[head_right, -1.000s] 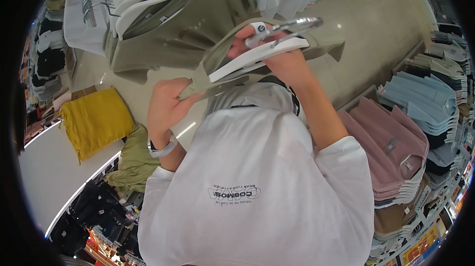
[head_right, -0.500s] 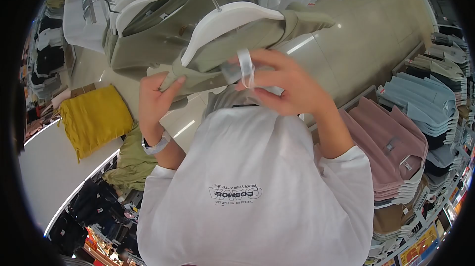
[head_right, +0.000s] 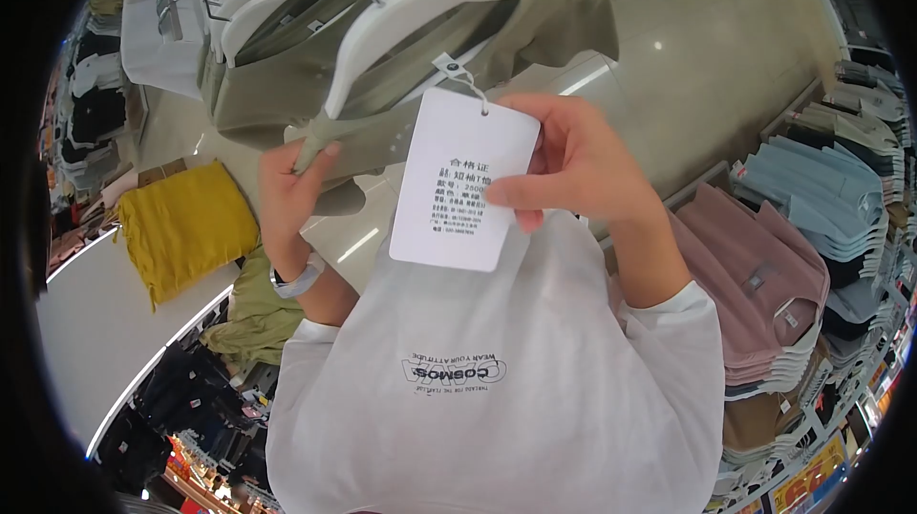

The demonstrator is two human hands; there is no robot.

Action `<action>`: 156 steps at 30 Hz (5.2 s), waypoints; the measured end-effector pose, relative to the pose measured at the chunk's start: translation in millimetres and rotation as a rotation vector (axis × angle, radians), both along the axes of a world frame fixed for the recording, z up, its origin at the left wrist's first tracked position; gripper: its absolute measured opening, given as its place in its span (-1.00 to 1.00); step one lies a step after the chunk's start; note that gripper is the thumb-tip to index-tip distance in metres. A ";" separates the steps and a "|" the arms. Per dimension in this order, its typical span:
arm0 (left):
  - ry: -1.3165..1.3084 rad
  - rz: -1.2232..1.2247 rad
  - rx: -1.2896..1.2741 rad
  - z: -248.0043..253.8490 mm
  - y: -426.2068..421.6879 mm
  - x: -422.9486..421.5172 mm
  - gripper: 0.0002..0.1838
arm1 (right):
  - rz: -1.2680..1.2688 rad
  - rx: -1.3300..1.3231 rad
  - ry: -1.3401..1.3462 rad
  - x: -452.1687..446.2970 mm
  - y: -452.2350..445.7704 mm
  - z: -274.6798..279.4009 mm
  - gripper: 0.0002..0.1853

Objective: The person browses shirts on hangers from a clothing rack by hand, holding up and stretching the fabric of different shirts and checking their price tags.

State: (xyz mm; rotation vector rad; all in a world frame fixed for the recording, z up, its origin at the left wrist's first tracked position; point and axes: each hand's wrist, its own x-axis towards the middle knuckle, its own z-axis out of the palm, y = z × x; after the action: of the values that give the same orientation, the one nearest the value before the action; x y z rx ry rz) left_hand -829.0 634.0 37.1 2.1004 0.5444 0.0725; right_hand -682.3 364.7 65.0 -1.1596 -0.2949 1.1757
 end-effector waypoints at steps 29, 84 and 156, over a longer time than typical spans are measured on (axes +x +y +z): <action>-0.089 -0.026 0.062 6.3 2.6 2.1 -0.72 | -0.087 0.454 0.343 -16.1 6.9 -38.5 -0.74; -0.071 -0.095 0.191 16.7 4.1 2.2 -0.71 | 0.087 0.650 0.392 -40.4 21.5 -58.5 -0.14; -0.126 -0.025 -0.157 19.4 -7.8 -0.2 -0.76 | -0.208 0.079 -0.230 -1.1 26.9 -42.8 -0.60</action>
State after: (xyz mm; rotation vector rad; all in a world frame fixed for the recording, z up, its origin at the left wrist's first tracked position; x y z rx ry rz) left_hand -829.1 626.1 56.5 1.9350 0.4341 0.1423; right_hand -683.4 391.6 22.3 -1.2263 -0.3823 0.8436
